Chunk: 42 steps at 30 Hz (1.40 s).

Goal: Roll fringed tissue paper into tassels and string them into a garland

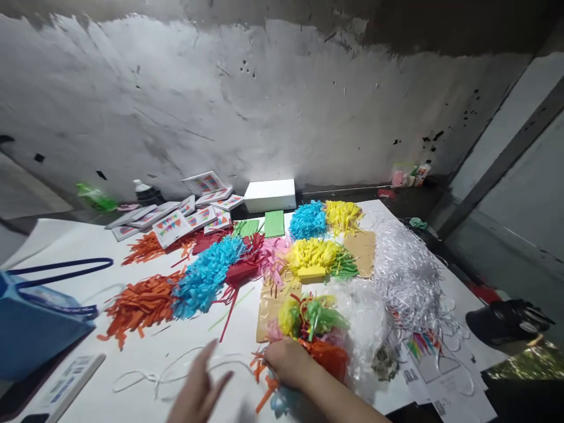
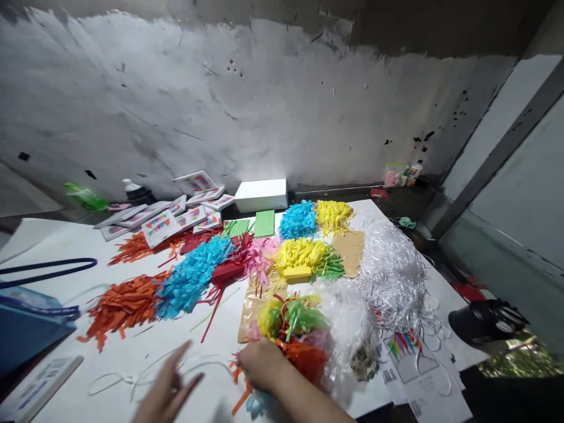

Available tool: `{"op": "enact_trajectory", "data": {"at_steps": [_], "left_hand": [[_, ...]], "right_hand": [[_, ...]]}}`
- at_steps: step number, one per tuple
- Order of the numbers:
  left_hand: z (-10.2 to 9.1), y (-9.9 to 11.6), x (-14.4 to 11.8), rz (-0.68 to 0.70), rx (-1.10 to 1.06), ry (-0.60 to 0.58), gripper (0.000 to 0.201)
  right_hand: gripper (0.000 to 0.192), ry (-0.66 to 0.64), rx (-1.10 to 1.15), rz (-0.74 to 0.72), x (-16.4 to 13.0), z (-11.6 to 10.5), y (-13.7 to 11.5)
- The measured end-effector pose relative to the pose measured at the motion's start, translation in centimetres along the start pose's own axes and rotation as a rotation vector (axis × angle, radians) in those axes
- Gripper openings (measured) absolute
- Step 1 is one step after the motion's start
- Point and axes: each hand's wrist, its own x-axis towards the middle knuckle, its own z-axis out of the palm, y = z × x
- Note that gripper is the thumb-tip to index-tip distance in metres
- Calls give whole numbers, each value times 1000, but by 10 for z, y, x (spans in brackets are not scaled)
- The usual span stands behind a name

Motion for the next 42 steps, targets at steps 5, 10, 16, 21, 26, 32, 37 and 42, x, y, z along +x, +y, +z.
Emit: {"op": "enact_trajectory", "data": {"at_steps": [5,10,16,21,26,32,37,42], "left_hand": [[54,22,-18,82,-5,-523,31],[15,11,2,-98,-202,-343,40],[-13,6,25,-286,-701,75,49],[-28,-13,33,-320,-792,144,44],[-36,-44,25,-356,-812,198,41],[-41,-56,22,-351,-808,183,38],[-55,-58,35,-284,-843,300,35],[-68,-39,38,-153,-840,365,28]], "right_hand": [[18,52,0,-92,2,1,-9],[14,128,58,-32,-9,-2,1],[36,391,290,-77,-3,-12,-15],[32,634,416,346,-26,-17,32],[24,514,449,385,-50,-7,53],[5,427,515,373,-22,11,17],[27,403,690,377,-19,-10,12],[35,280,958,366,-42,-65,12]]}}
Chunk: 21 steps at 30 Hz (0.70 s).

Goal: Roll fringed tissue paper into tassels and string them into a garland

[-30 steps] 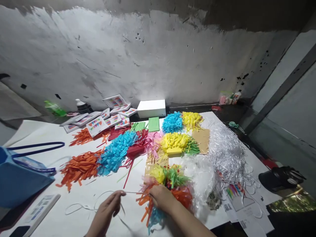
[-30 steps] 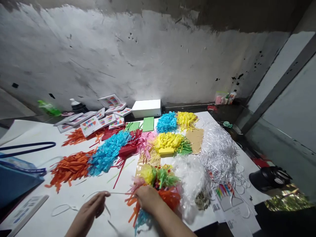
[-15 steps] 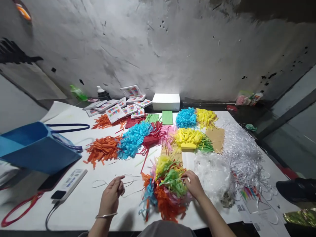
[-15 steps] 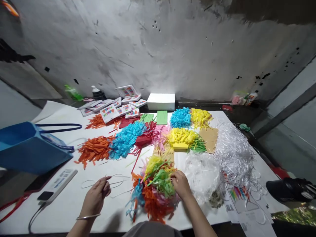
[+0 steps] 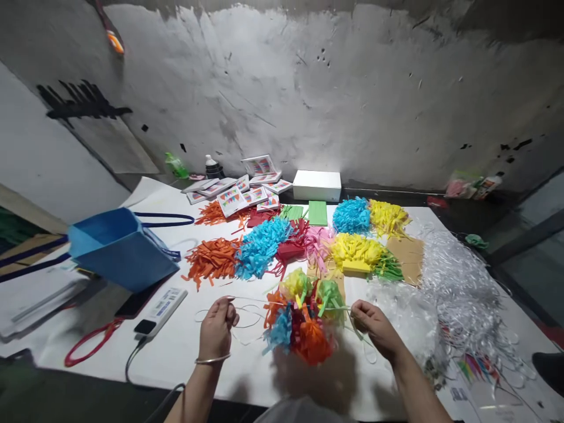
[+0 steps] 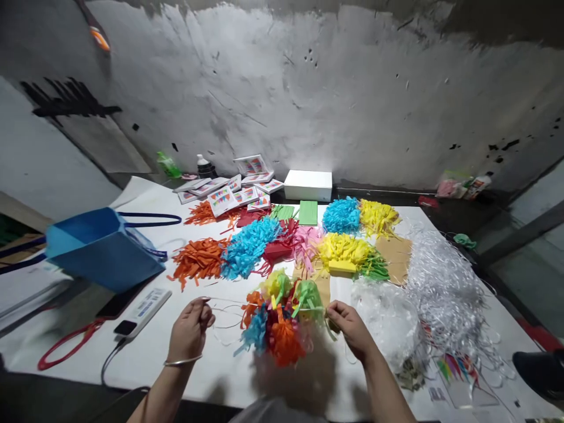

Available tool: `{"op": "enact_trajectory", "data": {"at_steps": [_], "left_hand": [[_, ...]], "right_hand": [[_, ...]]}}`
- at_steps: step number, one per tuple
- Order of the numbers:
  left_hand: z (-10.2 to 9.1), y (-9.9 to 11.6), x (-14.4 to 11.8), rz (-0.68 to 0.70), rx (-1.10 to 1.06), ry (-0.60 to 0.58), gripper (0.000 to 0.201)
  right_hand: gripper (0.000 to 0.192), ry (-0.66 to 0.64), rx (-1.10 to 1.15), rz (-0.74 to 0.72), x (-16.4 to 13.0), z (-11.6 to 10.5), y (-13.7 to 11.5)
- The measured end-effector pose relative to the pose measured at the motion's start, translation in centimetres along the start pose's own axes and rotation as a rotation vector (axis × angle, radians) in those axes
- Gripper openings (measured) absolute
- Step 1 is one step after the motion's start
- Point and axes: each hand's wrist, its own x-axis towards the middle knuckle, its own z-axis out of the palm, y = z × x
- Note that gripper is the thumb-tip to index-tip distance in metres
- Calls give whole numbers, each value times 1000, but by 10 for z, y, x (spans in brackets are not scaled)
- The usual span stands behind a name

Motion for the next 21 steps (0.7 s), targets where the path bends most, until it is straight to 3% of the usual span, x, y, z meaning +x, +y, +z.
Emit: {"op": "enact_trajectory", "data": {"at_steps": [2,6,9,13,16,21], "left_hand": [[6,12,-4,91,14,-14,26],[17,30,-12,218,50,-78,22],[22,34,-15,213,113,-123,23],[23,31,-16,204,158,-98,25],[22,28,-14,182,173,-81,26],[21,26,-7,185,151,-18,27]], "right_hand": [[34,-56,44,40,-7,-11,-15],[38,-20,63,45,-13,-13,-28],[35,-4,-126,0,-11,-8,-29],[40,135,-67,23,-9,-13,-28],[36,84,-177,-23,-5,-18,-31],[38,98,-148,-33,0,-17,-37]]}}
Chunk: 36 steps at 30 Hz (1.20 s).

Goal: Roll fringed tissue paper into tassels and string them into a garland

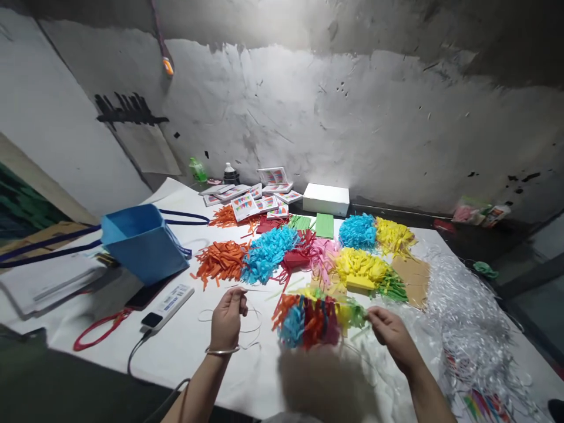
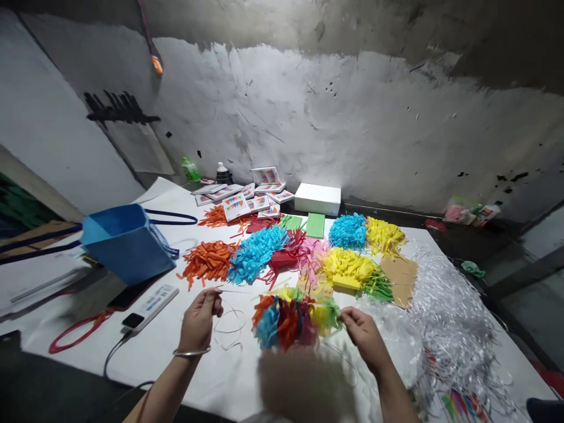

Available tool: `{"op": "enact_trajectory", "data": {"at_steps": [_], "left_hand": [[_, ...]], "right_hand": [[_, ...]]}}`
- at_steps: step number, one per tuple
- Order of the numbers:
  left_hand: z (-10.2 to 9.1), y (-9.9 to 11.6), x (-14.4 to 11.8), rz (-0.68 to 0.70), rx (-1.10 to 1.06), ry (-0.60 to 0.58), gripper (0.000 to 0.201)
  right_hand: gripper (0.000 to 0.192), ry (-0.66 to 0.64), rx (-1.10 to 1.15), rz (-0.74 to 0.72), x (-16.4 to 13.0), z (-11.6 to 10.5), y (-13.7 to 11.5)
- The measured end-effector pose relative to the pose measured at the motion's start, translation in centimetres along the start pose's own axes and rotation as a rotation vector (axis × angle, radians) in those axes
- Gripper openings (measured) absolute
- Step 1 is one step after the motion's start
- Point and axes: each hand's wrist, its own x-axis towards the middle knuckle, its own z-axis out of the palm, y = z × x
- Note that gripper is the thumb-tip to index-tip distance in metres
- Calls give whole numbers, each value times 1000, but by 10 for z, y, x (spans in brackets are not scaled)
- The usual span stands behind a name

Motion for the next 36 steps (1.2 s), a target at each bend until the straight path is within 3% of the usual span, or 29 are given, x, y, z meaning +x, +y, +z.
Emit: {"op": "enact_trajectory", "data": {"at_steps": [2,6,9,13,17,23,29,31,34,36], "left_hand": [[-1,-3,2,-7,-23,15,27],[-5,-8,4,-10,-52,26,27],[-9,-11,4,-10,-57,32,26],[-12,-14,4,-14,-42,43,26],[-16,-17,4,-10,13,41,26],[-26,-35,-1,-48,180,28,32],[-49,-79,-14,-191,619,-212,34],[-53,-91,-23,-129,792,-279,29],[-48,-99,-45,56,906,-383,33],[-38,-100,-63,126,902,-521,33]], "right_hand": [[35,-53,-56,-33,1,2,0],[39,-7,-13,-17,5,6,4],[36,-43,-68,-43,10,9,9],[41,32,47,28,15,11,13],[40,8,68,54,17,11,20],[32,-158,-197,24,11,11,59],[20,-225,-346,187,-25,8,115],[13,-216,-347,223,-38,6,125],[25,-205,-363,241,-51,8,131],[30,-170,-385,224,-53,13,132]]}}
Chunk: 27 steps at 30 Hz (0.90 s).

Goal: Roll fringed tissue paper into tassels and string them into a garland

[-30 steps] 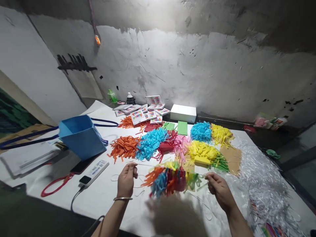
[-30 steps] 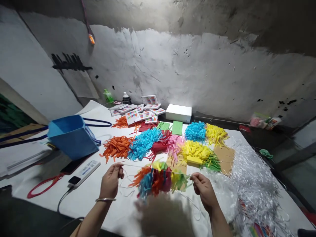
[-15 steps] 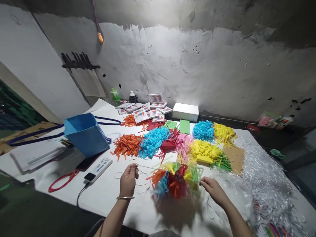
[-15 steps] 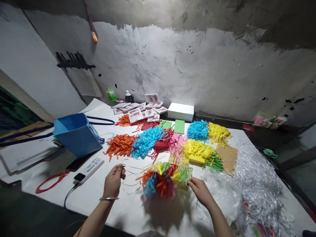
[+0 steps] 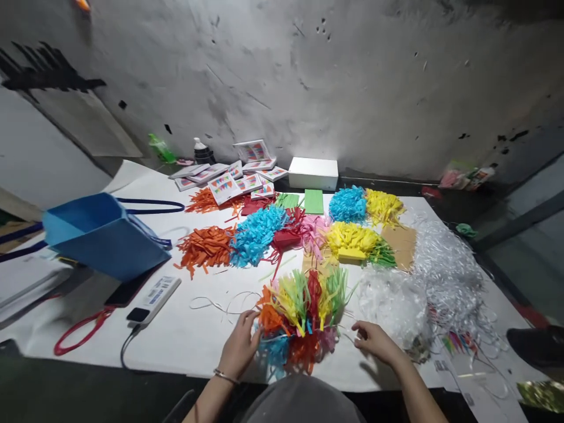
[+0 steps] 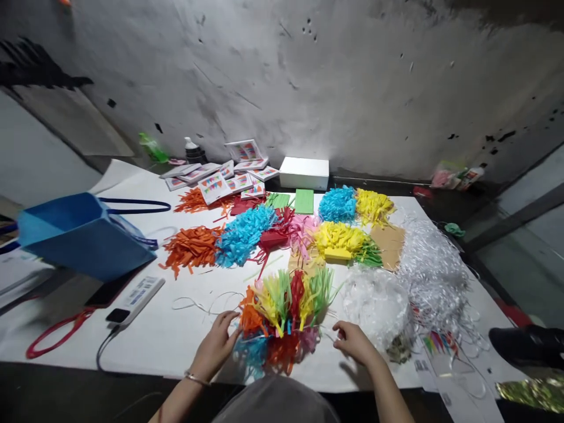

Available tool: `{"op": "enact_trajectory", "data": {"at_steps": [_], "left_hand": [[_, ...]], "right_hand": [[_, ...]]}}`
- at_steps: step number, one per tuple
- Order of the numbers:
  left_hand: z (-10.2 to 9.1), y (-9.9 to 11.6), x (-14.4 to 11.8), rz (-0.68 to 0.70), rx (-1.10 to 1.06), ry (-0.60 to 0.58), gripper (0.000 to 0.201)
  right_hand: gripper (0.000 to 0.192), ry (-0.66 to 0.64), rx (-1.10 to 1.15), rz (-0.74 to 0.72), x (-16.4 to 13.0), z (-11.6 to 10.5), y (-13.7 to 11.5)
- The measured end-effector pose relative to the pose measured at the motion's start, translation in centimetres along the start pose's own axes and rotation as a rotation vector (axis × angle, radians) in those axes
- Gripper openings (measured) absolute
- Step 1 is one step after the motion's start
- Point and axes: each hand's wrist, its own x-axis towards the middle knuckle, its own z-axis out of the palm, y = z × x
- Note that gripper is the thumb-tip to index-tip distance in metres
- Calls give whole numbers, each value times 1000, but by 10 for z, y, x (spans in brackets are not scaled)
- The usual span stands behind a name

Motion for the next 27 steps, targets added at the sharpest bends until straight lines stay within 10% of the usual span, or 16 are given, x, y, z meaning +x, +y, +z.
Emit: {"op": "enact_trajectory", "data": {"at_steps": [6,11,27], "left_hand": [[33,42,-15,123,97,-307,27],[40,48,-12,154,141,-298,21],[3,65,-2,-46,-220,-340,37]], "right_hand": [[41,143,-41,-30,18,35,-16],[15,145,-14,-39,37,65,-33],[18,106,34,-81,32,39,-35]]}}
